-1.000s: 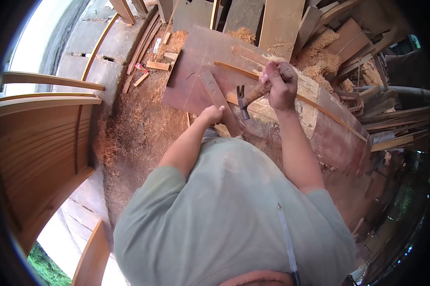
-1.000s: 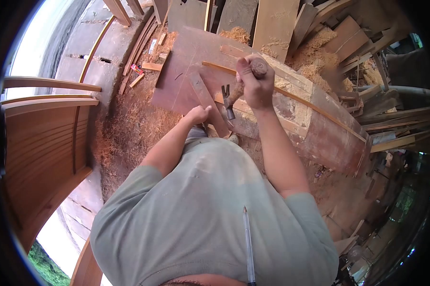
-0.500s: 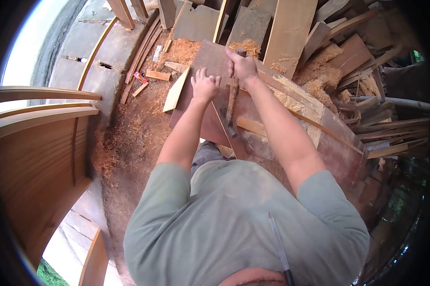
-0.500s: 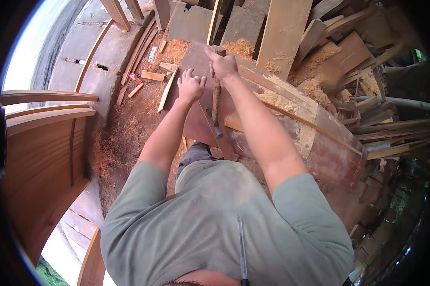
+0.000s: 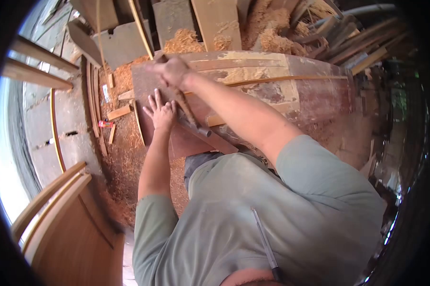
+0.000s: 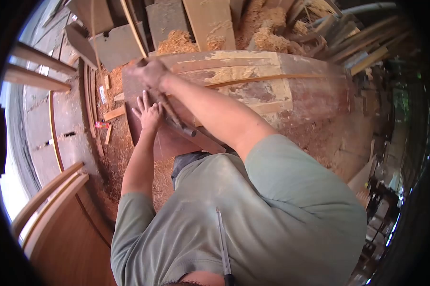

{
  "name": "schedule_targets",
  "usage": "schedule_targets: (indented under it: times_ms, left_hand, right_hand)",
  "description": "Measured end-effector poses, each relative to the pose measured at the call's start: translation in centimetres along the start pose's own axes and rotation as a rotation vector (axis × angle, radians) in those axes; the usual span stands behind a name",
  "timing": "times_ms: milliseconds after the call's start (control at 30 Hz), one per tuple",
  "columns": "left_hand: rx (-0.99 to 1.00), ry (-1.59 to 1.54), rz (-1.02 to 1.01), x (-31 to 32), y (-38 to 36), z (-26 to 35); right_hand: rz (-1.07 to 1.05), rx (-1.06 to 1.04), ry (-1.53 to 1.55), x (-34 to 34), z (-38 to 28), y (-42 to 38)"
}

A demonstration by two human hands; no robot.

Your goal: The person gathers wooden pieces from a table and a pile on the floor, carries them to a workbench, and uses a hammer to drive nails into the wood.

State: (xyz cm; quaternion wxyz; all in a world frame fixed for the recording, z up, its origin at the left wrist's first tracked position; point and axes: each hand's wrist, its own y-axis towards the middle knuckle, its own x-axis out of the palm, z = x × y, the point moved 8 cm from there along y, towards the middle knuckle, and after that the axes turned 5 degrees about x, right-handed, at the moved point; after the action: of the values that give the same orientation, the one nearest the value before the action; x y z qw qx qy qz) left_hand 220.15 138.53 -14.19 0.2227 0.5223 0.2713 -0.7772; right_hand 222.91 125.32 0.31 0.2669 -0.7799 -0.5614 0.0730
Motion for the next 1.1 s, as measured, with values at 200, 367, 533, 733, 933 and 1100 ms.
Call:
schedule_targets:
  times_ms: [200,367,533,733,933,1100]
  left_hand:
    - [-0.119,-0.734,0.268,4.7,3.7,-3.0]
    - [-0.122,0.034,0.158,-1.4,2.1,1.9]
    - [-0.181,-0.054,0.163,-1.3,2.0,1.1]
    - [-0.234,-0.048,0.119,-0.9,2.4,1.0]
    - [-0.117,-0.197,0.371,0.1,1.7,-1.1]
    - [-0.205,-0.368,0.445,-0.6,1.6,-1.8]
  right_hand:
    - [0.211,-0.432,-0.330,6.4,-1.5,-6.6]
    - [0.128,-0.491,-0.344,9.7,-1.0,-7.4]
    - [0.098,-0.468,-0.437,12.2,0.5,-8.1]
    - [-0.031,-0.728,-0.541,12.7,1.7,-15.9]
    - [0.163,-0.711,-0.154,0.0,-2.3,-17.5]
    - [0.114,-0.361,0.085,-4.7,0.4,-12.7]
